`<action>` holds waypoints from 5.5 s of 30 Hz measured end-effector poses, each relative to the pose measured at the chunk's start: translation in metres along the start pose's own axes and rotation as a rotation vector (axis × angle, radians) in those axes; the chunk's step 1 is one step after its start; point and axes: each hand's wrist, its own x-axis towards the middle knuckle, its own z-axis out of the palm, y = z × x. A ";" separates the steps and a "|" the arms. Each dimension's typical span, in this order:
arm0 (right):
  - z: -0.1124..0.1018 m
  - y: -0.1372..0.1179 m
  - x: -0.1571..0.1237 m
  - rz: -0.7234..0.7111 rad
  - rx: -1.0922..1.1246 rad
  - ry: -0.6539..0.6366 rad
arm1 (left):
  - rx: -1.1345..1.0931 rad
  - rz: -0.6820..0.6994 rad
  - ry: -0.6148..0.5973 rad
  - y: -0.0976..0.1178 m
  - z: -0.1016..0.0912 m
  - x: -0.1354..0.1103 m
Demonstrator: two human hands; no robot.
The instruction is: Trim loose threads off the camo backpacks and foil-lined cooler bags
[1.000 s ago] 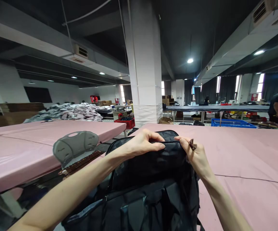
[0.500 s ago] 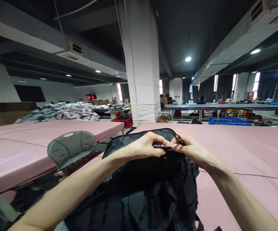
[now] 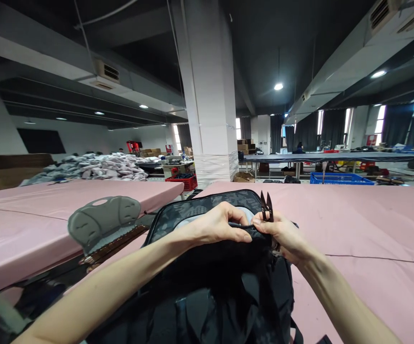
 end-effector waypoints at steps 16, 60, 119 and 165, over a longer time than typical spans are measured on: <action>-0.001 0.024 -0.011 -0.441 -0.466 0.160 | 0.267 0.077 0.151 -0.003 0.015 -0.010; 0.043 0.051 -0.030 -0.093 0.256 0.403 | 0.906 0.559 0.582 -0.007 0.032 -0.037; 0.006 0.074 -0.100 -0.060 -0.651 0.427 | -0.254 -0.202 -0.058 -0.022 0.035 -0.028; 0.024 0.058 -0.101 -0.672 -1.184 0.700 | -0.135 -0.175 -0.011 -0.013 0.042 -0.031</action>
